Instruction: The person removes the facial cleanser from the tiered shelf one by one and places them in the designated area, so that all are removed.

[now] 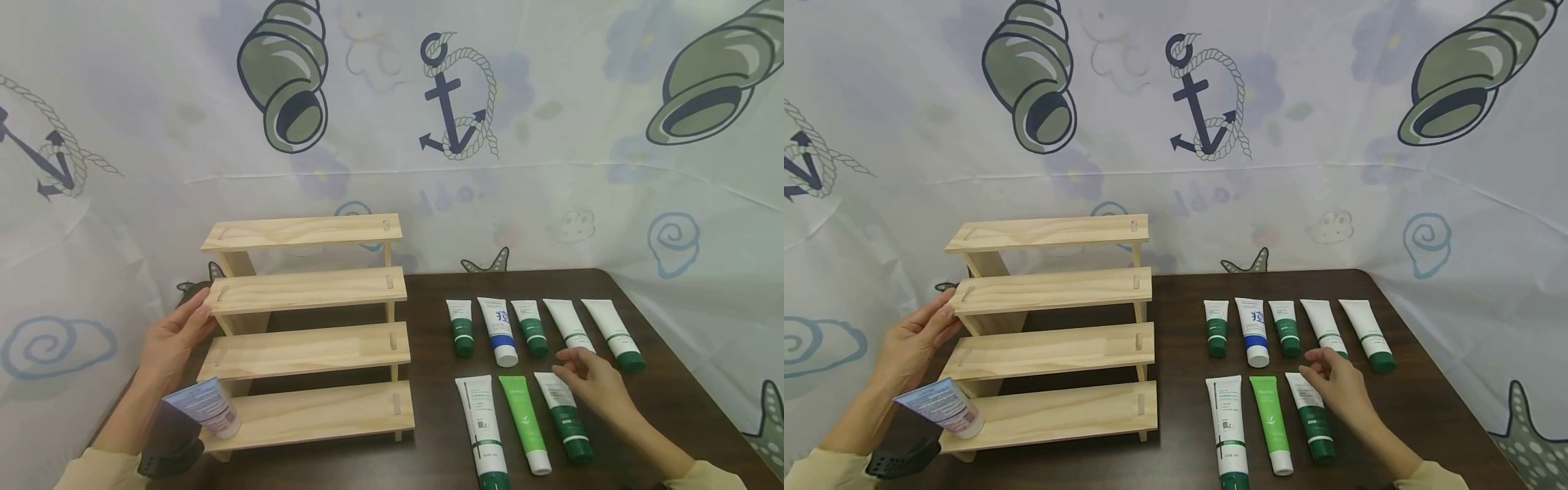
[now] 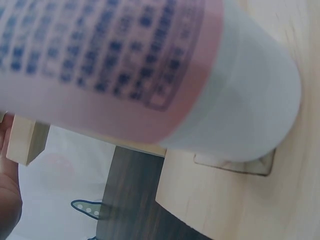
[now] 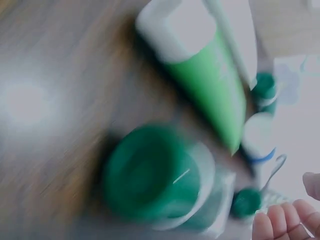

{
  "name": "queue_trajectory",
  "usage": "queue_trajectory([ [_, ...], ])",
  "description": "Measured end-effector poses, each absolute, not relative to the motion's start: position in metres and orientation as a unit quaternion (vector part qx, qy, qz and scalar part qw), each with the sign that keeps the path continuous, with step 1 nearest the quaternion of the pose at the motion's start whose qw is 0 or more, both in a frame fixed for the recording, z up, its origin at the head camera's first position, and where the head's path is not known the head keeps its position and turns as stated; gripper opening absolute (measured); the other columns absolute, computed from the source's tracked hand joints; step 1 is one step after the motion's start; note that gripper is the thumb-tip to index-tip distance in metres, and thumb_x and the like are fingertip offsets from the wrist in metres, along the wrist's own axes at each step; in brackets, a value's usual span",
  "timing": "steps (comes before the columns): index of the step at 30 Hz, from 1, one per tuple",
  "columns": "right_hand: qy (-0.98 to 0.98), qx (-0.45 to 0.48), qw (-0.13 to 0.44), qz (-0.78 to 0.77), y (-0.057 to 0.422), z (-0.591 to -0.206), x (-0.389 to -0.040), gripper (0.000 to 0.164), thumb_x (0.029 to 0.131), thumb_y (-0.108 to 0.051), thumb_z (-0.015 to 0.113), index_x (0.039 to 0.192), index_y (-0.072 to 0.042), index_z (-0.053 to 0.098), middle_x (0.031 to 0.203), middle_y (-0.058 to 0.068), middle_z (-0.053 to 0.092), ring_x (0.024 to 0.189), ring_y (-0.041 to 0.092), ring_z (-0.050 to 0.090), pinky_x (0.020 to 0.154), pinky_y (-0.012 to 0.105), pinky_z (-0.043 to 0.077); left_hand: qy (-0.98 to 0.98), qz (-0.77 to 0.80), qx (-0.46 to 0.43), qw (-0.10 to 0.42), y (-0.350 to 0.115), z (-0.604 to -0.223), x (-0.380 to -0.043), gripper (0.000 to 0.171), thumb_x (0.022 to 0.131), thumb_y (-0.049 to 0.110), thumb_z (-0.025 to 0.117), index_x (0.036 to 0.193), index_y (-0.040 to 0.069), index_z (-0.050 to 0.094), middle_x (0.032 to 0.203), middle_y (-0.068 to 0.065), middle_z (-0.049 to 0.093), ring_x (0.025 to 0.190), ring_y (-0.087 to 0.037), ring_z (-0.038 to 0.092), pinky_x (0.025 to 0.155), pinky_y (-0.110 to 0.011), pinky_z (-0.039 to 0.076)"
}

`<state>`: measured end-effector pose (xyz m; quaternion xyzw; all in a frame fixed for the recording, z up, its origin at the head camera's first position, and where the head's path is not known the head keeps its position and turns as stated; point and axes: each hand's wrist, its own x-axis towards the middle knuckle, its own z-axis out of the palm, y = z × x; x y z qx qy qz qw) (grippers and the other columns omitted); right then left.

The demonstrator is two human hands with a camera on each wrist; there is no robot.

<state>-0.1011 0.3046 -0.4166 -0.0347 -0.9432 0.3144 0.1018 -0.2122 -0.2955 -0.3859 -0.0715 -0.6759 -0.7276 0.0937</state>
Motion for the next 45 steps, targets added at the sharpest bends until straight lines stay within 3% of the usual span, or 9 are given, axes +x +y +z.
queue_trajectory([
  [12,-0.890,0.070,0.130,0.431,0.223,-0.373,-0.117,0.022,0.087,-0.008,0.066,0.107,0.000,0.061,0.084,0.004,0.061,0.073,0.003,0.056,0.062,0.019,0.052,-0.679,-0.725,-0.067,0.095,-0.296,-0.385,-0.211,0.051,0.091,0.015,0.061,0.139,0.004,0.044,0.125,0.015,0.058,0.095,0.008,0.062,0.080,-0.009,0.049],
  [23,-0.834,0.150,0.065,0.528,0.137,-0.354,-0.132,0.025,0.086,-0.012,0.068,0.109,-0.003,0.062,0.089,0.004,0.062,0.080,0.011,0.057,0.070,0.021,0.053,-0.692,-0.714,-0.057,0.093,-0.295,-0.383,-0.213,0.053,0.091,0.016,0.061,0.139,0.003,0.043,0.131,0.010,0.056,0.094,0.008,0.062,0.080,-0.008,0.048],
  [34,-0.774,0.241,-0.007,0.585,0.052,-0.350,-0.139,0.026,0.085,-0.006,0.067,0.110,-0.001,0.062,0.088,0.011,0.064,0.081,0.010,0.059,0.072,0.022,0.055,-0.697,-0.711,-0.036,0.088,-0.295,-0.380,-0.211,0.056,0.090,0.020,0.062,0.140,0.004,0.042,0.139,0.003,0.049,0.095,0.010,0.061,0.080,-0.008,0.048],
  [41,-0.738,0.231,-0.075,0.629,0.009,-0.355,-0.137,0.027,0.086,-0.009,0.068,0.111,-0.001,0.061,0.092,0.007,0.064,0.081,0.006,0.058,0.072,0.017,0.051,-0.705,-0.704,-0.024,0.084,-0.295,-0.378,-0.211,0.057,0.090,0.023,0.063,0.139,0.005,0.043,0.144,-0.001,0.043,0.095,0.012,0.060,0.080,-0.007,0.048],
  [45,-0.716,0.232,-0.096,0.651,-0.013,-0.357,-0.136,0.026,0.085,-0.008,0.068,0.109,0.000,0.062,0.093,0.012,0.064,0.078,0.004,0.057,0.071,0.014,0.049,-0.695,-0.713,-0.034,0.086,-0.296,-0.379,-0.211,0.056,0.090,0.021,0.063,0.139,0.003,0.043,0.142,0.002,0.046,0.096,0.010,0.060,0.081,-0.008,0.048],
])
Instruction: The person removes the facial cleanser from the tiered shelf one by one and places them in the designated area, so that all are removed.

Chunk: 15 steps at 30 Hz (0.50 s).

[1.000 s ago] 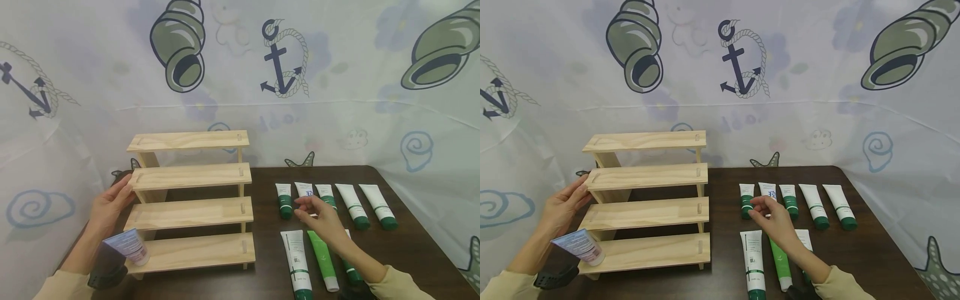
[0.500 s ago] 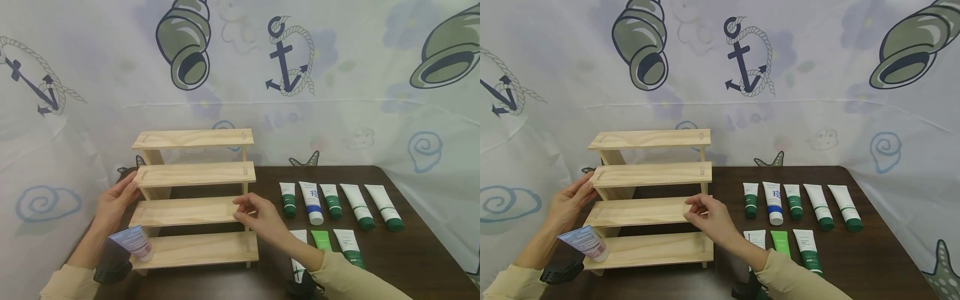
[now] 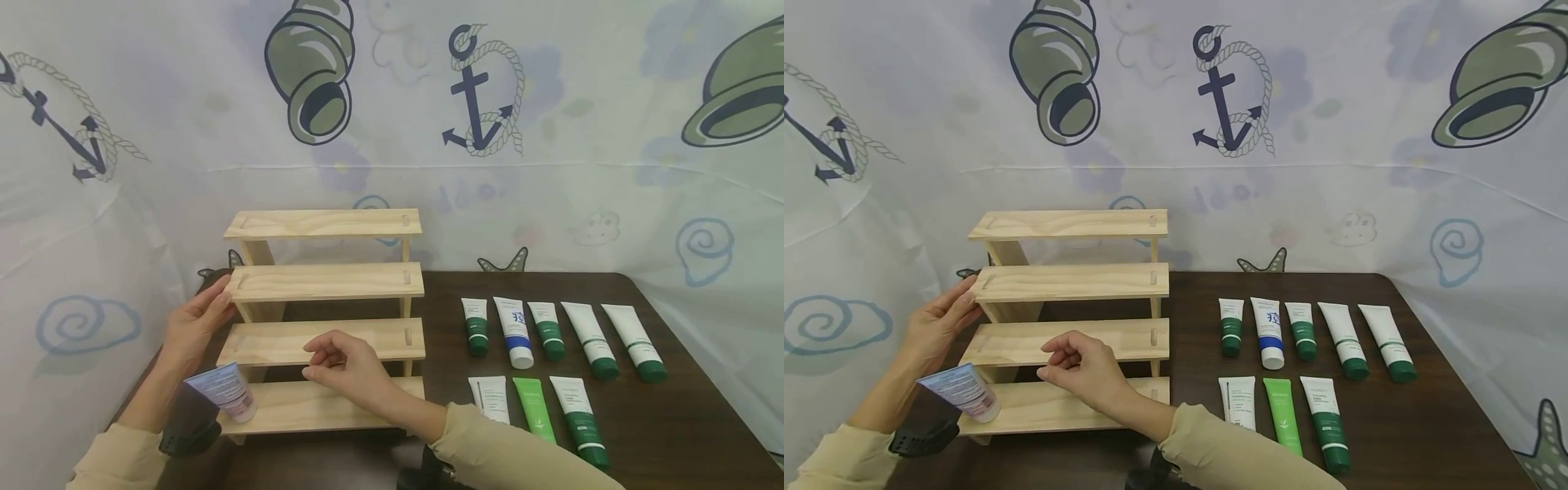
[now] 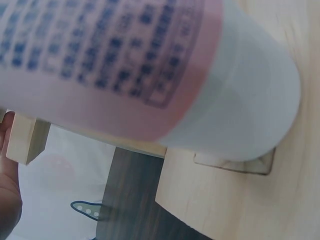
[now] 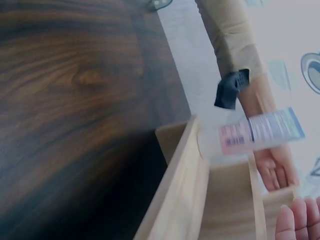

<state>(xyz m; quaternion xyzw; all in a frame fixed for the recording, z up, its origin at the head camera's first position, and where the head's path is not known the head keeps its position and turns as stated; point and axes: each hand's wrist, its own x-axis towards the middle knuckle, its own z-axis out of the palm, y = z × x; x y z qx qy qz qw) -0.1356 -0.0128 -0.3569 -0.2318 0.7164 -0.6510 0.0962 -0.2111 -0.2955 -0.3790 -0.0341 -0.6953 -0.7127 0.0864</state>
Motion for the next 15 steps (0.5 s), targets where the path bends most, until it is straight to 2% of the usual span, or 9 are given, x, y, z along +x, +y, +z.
queue_trajectory([
  [5,0.698,-0.254,0.100,-0.662,-0.036,-0.359,-0.135,0.028,0.084,-0.005,0.069,0.109,0.002,0.061,0.098,0.019,0.063,0.077,0.000,0.056,0.073,0.014,0.050,-0.692,-0.715,-0.040,0.090,-0.295,-0.380,-0.211,0.054,0.090,0.021,0.063,0.138,0.004,0.045,0.138,0.004,0.050,0.096,0.009,0.061,0.081,-0.009,0.048],
  [15,0.688,-0.282,0.095,-0.662,-0.075,-0.361,-0.137,0.032,0.082,-0.004,0.071,0.112,0.003,0.060,0.102,0.018,0.065,0.081,-0.004,0.057,0.077,0.014,0.052,-0.681,-0.724,-0.050,0.098,-0.294,-0.379,-0.210,0.052,0.091,0.018,0.062,0.137,0.001,0.045,0.136,0.005,0.053,0.097,0.007,0.062,0.082,-0.011,0.049],
])
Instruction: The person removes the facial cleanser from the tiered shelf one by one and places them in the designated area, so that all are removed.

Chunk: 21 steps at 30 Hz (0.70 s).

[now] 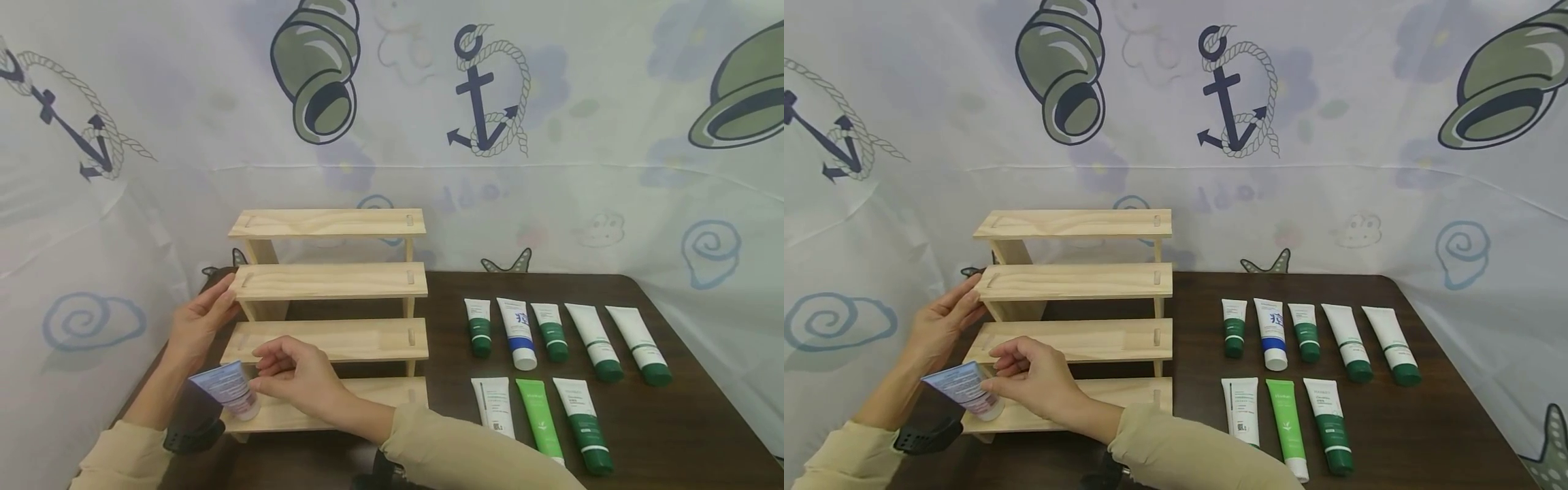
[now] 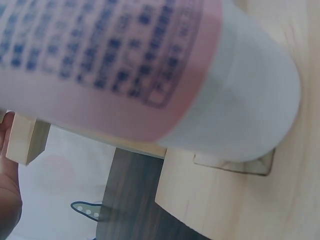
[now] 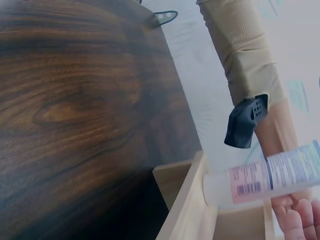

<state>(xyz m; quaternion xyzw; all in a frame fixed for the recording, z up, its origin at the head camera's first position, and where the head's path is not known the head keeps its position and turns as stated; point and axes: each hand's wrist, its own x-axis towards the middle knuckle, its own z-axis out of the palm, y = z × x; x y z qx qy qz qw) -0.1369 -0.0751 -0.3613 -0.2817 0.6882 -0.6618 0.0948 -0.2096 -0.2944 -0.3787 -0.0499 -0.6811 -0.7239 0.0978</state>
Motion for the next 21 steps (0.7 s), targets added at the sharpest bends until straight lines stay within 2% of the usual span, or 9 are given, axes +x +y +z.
queue_trajectory([
  [10,0.698,-0.288,0.072,-0.651,-0.097,-0.363,-0.136,0.032,0.081,-0.002,0.072,0.111,0.001,0.061,0.100,0.014,0.067,0.085,0.001,0.061,0.076,0.011,0.052,-0.688,-0.718,-0.036,0.098,-0.294,-0.378,-0.208,0.053,0.090,0.021,0.063,0.137,0.002,0.046,0.137,0.004,0.051,0.096,0.008,0.062,0.081,-0.011,0.049],
  [21,0.712,-0.286,0.063,-0.639,-0.107,-0.370,-0.138,0.025,0.082,-0.002,0.071,0.106,0.001,0.064,0.097,0.012,0.068,0.083,-0.004,0.059,0.072,0.009,0.051,-0.689,-0.716,-0.047,0.098,-0.295,-0.379,-0.209,0.051,0.091,0.019,0.062,0.136,0.003,0.047,0.138,0.004,0.051,0.097,0.008,0.061,0.082,-0.011,0.049],
])
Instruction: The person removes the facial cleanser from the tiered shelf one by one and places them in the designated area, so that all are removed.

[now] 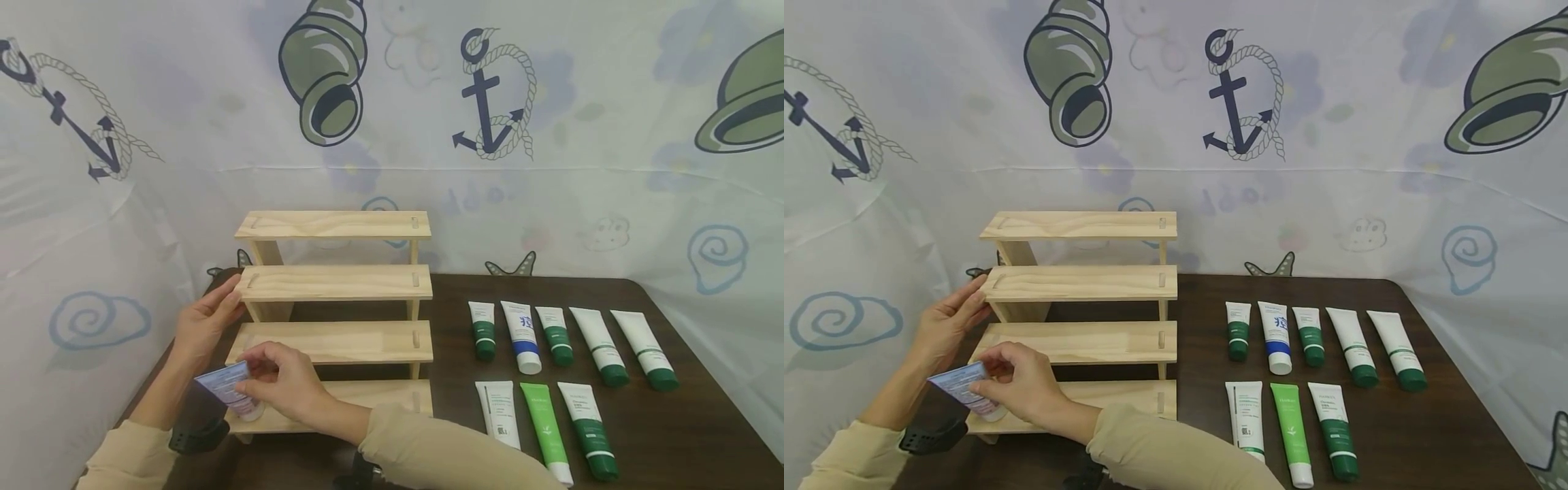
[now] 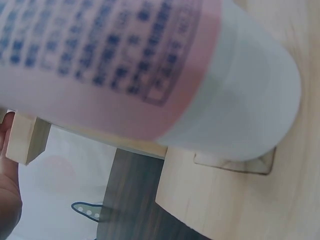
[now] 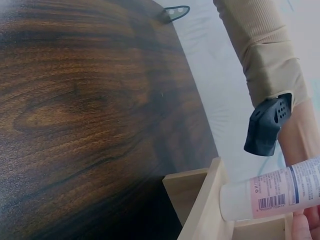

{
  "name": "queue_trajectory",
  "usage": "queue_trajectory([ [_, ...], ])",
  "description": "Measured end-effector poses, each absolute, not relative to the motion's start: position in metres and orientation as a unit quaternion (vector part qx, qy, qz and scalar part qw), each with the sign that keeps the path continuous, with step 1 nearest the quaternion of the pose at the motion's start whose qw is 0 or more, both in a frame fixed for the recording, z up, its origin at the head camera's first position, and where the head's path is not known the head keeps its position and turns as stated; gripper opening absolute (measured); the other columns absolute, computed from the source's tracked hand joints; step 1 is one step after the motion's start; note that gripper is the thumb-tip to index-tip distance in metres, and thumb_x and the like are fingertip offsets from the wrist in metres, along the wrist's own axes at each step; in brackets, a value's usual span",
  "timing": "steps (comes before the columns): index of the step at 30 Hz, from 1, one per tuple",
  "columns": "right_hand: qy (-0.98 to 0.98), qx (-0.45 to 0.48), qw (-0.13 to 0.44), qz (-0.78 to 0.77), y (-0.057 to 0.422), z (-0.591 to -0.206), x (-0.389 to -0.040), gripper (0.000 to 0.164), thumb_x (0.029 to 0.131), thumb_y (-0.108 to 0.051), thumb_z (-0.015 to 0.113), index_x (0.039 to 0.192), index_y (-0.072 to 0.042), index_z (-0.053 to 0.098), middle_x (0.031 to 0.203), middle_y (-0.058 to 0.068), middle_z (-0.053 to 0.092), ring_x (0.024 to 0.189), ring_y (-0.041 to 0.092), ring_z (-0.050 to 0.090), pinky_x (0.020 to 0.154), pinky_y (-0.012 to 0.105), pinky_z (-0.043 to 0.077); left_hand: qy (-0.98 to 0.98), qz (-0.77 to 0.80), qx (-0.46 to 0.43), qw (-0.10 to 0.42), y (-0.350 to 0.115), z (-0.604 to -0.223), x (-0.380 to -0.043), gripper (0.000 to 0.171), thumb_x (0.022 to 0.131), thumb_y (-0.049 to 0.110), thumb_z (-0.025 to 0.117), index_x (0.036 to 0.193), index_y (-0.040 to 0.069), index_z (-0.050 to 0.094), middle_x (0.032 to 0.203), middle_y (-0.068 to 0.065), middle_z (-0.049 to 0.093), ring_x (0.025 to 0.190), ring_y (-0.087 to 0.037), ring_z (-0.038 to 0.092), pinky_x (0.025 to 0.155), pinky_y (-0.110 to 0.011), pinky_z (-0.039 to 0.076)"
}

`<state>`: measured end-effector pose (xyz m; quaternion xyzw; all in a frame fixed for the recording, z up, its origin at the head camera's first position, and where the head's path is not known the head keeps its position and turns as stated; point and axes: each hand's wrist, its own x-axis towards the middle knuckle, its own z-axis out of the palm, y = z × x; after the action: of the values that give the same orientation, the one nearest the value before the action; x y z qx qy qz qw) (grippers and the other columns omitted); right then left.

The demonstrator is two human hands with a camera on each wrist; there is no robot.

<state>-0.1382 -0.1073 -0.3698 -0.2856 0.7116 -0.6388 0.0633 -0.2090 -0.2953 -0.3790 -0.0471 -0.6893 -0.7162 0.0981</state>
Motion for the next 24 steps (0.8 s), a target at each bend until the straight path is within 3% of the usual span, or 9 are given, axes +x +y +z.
queue_trajectory([
  [12,0.739,-0.294,0.020,-0.606,-0.110,-0.372,-0.139,0.017,0.082,-0.005,0.071,0.097,0.000,0.067,0.094,0.009,0.070,0.078,-0.006,0.059,0.067,0.006,0.049,-0.688,-0.718,-0.053,0.092,-0.295,-0.378,-0.208,0.050,0.091,0.018,0.061,0.137,0.002,0.046,0.133,0.009,0.054,0.098,0.007,0.061,0.082,-0.011,0.049],
  [24,0.729,-0.284,0.009,-0.623,-0.098,-0.375,-0.137,0.016,0.081,-0.004,0.071,0.096,0.000,0.066,0.090,0.009,0.070,0.078,-0.008,0.056,0.071,0.009,0.051,-0.680,-0.721,-0.068,0.112,-0.294,-0.380,-0.208,0.048,0.092,0.014,0.060,0.136,0.001,0.047,0.115,0.019,0.062,0.096,0.006,0.063,0.081,-0.012,0.050],
])
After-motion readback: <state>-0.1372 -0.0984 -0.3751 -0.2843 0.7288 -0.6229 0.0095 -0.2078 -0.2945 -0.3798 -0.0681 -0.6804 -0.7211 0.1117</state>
